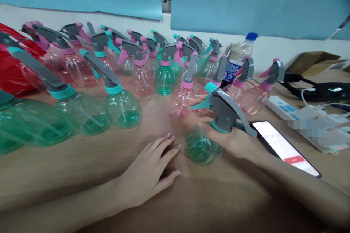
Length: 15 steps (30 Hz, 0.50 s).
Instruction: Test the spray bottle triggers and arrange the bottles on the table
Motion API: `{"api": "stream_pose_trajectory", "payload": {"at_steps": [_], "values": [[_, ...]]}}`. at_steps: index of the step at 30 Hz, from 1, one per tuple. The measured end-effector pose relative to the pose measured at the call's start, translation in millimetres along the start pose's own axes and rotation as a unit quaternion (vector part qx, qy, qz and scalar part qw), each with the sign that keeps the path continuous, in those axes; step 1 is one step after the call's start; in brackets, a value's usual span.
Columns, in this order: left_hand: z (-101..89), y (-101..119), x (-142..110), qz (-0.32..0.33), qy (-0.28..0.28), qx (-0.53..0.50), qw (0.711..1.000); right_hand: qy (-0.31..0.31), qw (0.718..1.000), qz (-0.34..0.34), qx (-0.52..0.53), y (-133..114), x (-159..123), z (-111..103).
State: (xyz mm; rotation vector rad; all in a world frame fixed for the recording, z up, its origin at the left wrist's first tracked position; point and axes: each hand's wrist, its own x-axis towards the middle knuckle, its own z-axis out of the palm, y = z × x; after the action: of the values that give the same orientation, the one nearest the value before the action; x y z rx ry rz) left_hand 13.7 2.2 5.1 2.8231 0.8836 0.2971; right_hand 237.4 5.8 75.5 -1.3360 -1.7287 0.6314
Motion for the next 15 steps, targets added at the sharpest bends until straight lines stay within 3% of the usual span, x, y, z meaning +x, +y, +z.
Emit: {"api": "stream_pose_trajectory", "payload": {"at_steps": [5, 15], "values": [[0.6, -0.2, -1.2, 0.0, 0.002, -0.002, 1.0, 0.036, 0.999, 0.021, -0.01, -1.9, -2.5, 0.5], [1.1, -1.2, -0.1, 0.012, 0.022, -0.007, 1.0, -0.02, 0.994, 0.043, -0.094, 14.3, -14.6, -3.2]]}}
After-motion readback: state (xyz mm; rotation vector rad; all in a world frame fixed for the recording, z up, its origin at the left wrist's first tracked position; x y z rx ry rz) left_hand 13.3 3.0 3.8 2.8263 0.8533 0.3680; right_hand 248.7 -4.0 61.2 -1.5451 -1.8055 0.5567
